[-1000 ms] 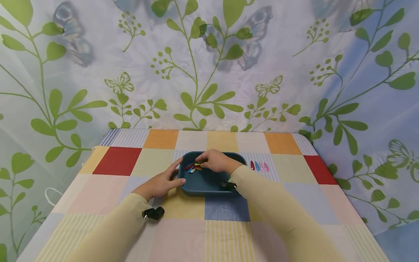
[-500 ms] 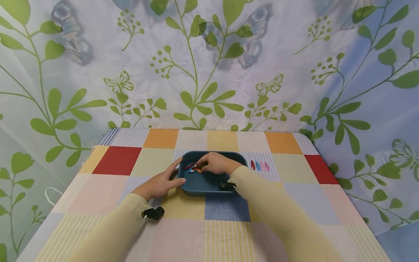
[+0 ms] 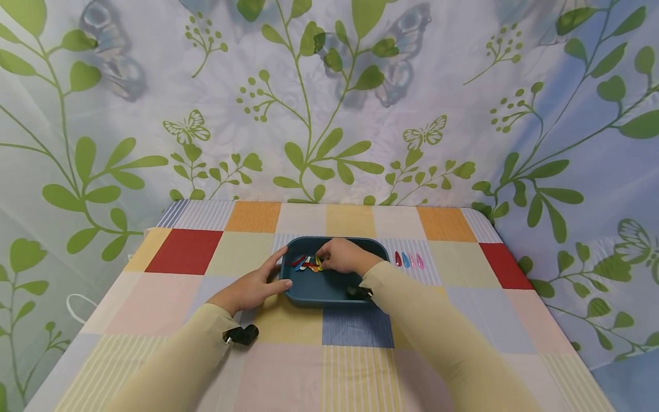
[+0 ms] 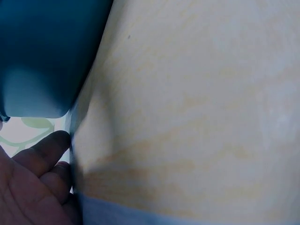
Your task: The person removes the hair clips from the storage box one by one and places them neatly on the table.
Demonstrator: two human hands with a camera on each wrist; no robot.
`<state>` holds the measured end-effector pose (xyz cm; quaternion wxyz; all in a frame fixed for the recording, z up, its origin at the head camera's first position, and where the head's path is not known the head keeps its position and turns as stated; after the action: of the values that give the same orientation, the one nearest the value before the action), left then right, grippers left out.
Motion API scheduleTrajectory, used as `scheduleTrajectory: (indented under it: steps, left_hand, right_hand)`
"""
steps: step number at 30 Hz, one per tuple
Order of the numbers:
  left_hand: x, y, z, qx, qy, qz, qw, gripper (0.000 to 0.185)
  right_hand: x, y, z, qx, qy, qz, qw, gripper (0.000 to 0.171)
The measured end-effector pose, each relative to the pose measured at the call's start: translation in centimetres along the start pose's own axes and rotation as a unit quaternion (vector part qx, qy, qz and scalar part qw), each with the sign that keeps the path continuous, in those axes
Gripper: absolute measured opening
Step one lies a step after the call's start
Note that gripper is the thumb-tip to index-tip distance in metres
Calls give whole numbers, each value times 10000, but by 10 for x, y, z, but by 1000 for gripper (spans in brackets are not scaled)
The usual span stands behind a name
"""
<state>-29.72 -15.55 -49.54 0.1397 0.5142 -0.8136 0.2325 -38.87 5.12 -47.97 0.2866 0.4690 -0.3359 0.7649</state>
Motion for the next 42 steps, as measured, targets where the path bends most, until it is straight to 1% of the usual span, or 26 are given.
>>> scheduleTrajectory:
  steps: [5, 13, 17, 23, 28, 33, 36, 42]
  left_hand:
    - [0, 0, -1, 17, -13, 4, 10000, 87]
    - [0, 1, 0, 14, 1, -27, 10000, 87]
    - [0, 1, -1, -16, -5, -5, 10000, 87]
    - [2, 1, -2, -137, 86, 41, 9999, 87]
    - [1, 1, 0, -127, 33, 53, 9999, 87]
    - [1, 1, 0, -122, 43, 22, 9999, 87]
    - [2, 1, 0, -64, 7, -8, 10000, 87]
    - [2, 1, 0, -72, -4, -3, 10000, 87]
  right_hand:
    - [-2, 0, 0, 21, 86, 131, 9999, 42]
    - [-2, -1, 0, 123, 97, 147, 9998, 42]
    - [-1, 0, 0, 189, 79, 89, 9998, 43]
    - [-1, 1, 3, 238, -106, 101, 9996, 47]
    - [-3, 1, 3, 200, -337, 119, 9992, 44]
    - [-3, 1, 3, 207, -393, 96, 9990, 41]
    - [-3, 0, 2, 169, -426, 93, 9989, 40]
    - [0, -3, 2, 81, -472, 181, 9987, 41]
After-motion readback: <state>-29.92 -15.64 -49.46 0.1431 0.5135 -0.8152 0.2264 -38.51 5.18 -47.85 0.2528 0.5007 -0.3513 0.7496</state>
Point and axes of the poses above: each hand's wrist, its own y-axis towards the middle knuckle, its own x-axis out of the back of the hand, z = x × y, the point moved 6 cm from there along y, towards the middle knuckle, and after that the axes turned 7 degrees about -y, right-handed, at the moved point
